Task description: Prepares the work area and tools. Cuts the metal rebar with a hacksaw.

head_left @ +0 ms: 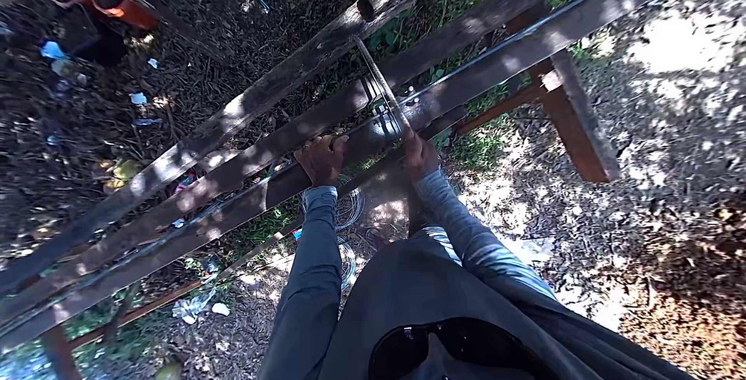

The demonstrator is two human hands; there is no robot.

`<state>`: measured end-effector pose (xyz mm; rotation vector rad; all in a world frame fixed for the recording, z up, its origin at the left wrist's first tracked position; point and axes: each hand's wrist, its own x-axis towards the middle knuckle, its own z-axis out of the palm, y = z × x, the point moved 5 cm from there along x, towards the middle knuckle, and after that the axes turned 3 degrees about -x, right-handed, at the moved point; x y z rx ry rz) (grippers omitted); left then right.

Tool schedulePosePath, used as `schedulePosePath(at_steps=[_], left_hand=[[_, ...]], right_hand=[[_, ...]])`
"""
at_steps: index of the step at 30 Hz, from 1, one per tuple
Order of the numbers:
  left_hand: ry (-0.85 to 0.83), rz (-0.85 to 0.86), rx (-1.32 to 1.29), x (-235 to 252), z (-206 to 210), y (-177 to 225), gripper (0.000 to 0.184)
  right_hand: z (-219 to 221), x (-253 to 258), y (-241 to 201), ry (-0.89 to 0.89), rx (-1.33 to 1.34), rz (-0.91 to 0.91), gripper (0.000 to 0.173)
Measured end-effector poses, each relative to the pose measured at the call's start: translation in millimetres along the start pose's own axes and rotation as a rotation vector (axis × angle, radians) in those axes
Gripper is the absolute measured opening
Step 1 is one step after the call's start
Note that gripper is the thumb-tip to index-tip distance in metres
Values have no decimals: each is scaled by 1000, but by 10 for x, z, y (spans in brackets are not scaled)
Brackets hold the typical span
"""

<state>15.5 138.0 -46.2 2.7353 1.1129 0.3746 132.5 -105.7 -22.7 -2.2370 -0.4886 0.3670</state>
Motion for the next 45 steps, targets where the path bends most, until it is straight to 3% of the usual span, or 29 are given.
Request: schedulePosePath(at_steps=[4, 6, 8, 12, 14, 17, 23, 25, 30, 32, 36, 38, 40, 42, 45], left_hand=[[-4, -11, -28, -17, 0, -6, 59], [-5, -9, -11, -3, 8, -11, 59], [-5, -12, -1, 10, -2, 1, 58], [-1, -12, 11, 1, 18, 10, 55], [11, -1, 15, 2, 21, 9, 55], [34, 18, 3, 2, -17, 34, 55], [19, 16, 6, 7, 14, -4, 58], [5, 2, 13, 30, 37, -6, 59], [-22, -11, 21, -13, 16, -15, 56], [-6, -2, 17, 2, -4, -12, 55], [-22, -4, 24, 9, -12, 16, 57], [-66, -30, 25, -14, -3, 22, 60], [-63, -26, 27, -4, 19, 8, 63], [-57, -29, 25, 20, 26, -3, 61], [-49, -22, 39, 17, 36, -1, 60]], right_hand=[[-193, -924, 610, 41, 76, 33, 74], [-305, -1113, 642, 55, 95, 41, 74], [-321, -904, 409, 37, 61, 58, 76], [34, 208, -87, 13, 18, 88, 70], [85, 499, -190, 30, 24, 60, 72], [18, 220, -68, 18, 28, 27, 77], [-307, -1097, 662, 35, 153, 65, 77], [-369, -992, 471, 37, 100, 70, 74], [79, 310, -142, 17, -8, 79, 69], [121, 520, -201, 56, 33, 46, 67], [-23, -184, 203, -1, 56, 52, 79], [-119, -749, 586, 3, 124, 83, 78], [-277, -1103, 685, 20, 155, 81, 76], [-359, -1036, 497, 28, 119, 83, 74], [-149, -309, 110, -14, 20, 111, 73]])
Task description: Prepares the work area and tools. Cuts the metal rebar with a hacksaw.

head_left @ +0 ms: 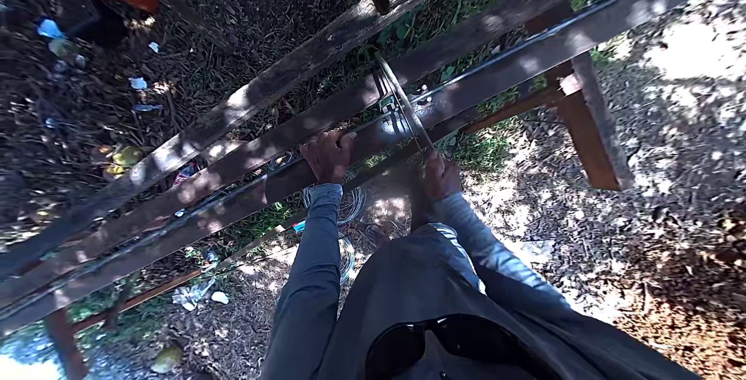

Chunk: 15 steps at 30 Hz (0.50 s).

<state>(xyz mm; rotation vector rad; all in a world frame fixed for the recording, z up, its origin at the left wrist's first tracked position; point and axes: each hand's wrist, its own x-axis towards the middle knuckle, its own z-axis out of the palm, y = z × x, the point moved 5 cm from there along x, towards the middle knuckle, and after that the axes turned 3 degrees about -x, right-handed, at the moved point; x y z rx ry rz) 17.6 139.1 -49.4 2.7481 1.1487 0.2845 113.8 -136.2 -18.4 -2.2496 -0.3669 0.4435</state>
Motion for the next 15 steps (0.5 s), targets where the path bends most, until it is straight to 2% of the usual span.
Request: schedulePosePath(at_steps=[2, 4, 7, 11, 13, 15], left_hand=[[17, 2, 4, -5, 13, 8, 59], [25, 13, 17, -9, -1, 13, 58], [3, 11, 21, 8, 0, 13, 59], [-29, -8, 3, -4, 10, 1, 61], [-42, -10, -5, 11, 4, -1, 63], [-30, -7, -11, 30, 14, -2, 63]], right_hand=[[178, 553, -251, 10, 15, 4, 71], [245, 772, -357, 43, 12, -57, 73], [126, 368, -185, 30, -3, -97, 77], [-95, -576, 592, 27, 77, -62, 75], [-220, -755, 599, 44, 96, -64, 73], [-236, -539, 287, 24, 30, -23, 73]])
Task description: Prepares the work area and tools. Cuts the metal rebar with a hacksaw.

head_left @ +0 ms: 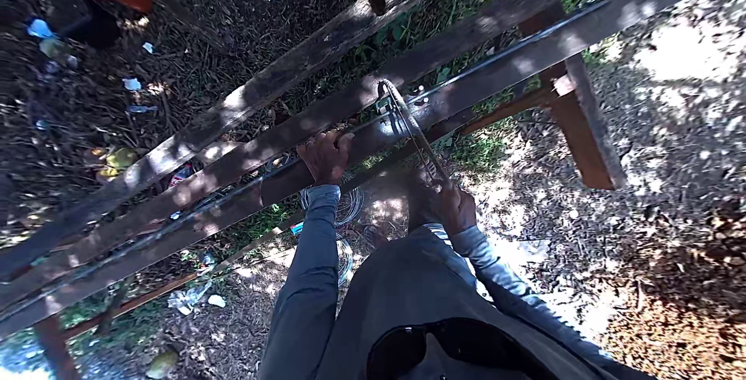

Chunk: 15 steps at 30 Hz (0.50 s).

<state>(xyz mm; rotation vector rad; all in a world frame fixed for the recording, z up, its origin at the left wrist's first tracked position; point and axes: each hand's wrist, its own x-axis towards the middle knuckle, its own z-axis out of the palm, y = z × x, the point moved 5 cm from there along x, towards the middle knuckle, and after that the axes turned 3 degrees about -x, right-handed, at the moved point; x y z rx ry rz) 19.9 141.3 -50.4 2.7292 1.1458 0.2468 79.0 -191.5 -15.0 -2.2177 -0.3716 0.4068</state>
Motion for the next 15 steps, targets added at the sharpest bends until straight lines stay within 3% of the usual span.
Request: schedulePosePath(at_steps=[3, 6, 8, 13, 15], left_hand=[[8, -1, 14, -21, 14, -9, 61], [44, 10, 16, -51, -9, -8, 59], [75, 20, -14, -76, -41, 14, 58], [64, 23, -34, -101, -32, 7, 56], [56, 18, -31, -74, -30, 2, 56]], right_hand=[[330, 806, -423, -54, -90, 76, 71], [523, 1334, -645, 25, -30, -28, 69], [473, 1183, -564, 22, -17, -65, 73], [174, -25, 269, 2, 63, -20, 74], [39, -285, 376, 29, 90, -26, 75]])
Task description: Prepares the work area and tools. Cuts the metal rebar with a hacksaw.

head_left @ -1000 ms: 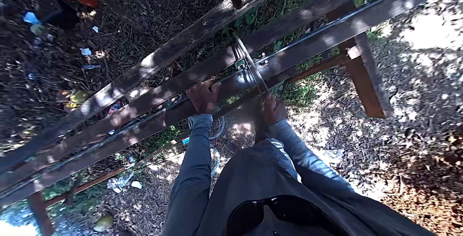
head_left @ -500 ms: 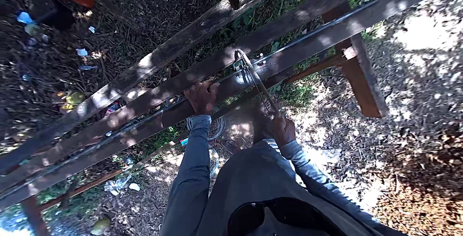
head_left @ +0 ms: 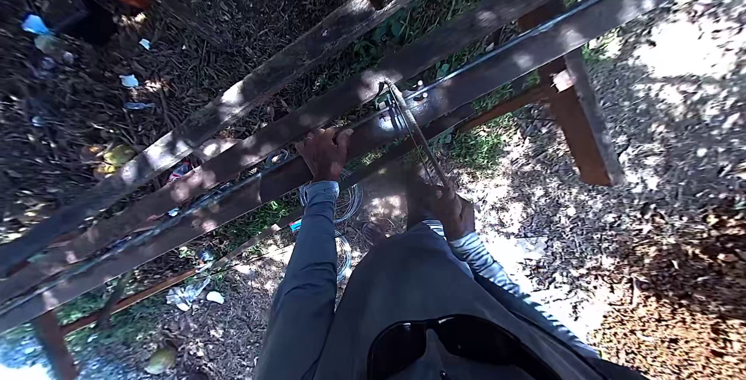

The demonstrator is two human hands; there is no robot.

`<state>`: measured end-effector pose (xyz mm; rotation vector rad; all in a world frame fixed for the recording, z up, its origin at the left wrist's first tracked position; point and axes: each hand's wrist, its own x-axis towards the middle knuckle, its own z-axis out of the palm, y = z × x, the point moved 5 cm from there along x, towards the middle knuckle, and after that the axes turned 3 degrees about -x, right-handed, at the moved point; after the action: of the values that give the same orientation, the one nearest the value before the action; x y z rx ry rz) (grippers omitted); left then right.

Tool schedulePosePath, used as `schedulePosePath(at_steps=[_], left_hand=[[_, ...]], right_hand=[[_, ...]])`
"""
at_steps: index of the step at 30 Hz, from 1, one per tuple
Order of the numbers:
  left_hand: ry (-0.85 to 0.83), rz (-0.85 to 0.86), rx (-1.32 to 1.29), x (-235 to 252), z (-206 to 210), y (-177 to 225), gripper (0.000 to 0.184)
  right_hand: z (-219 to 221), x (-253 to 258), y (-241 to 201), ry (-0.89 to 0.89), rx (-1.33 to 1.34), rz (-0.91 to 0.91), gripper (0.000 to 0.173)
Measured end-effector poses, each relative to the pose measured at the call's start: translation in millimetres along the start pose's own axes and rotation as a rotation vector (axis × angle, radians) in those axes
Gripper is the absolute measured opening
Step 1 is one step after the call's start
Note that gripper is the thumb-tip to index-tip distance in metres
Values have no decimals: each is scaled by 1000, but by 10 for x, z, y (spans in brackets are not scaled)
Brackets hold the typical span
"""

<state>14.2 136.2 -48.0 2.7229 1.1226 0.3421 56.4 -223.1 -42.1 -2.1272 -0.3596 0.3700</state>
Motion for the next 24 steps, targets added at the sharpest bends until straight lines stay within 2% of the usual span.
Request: schedulePosePath(at_steps=[3, 7, 10, 14, 17, 19, 22, 24], left_hand=[[5, -1, 9, -2, 26, -22, 60], [25, 6, 30, 10, 52, -3, 57], [16, 14, 44, -2, 62, -23, 61], [25, 14, 69, -14, 91, -32, 61], [22, 13, 62, 19, 73, -30, 63], [23, 18, 54, 24, 52, -27, 63], [-1, 4, 52, 20, 54, -23, 60], [18, 8, 40, 18, 54, -18, 58]], right_hand=[[91, 330, -338, -46, -98, 36, 73], [579, 1479, -809, -33, -125, 25, 67], [699, 1690, -862, 50, -45, -36, 60], [724, 1676, -804, 60, -14, -40, 62], [639, 1572, -795, 5, -69, -47, 69], [489, 1208, -625, -19, -99, -32, 74], [221, 424, -111, -56, -48, -10, 76], [33, 68, 21, -41, -13, -4, 75]])
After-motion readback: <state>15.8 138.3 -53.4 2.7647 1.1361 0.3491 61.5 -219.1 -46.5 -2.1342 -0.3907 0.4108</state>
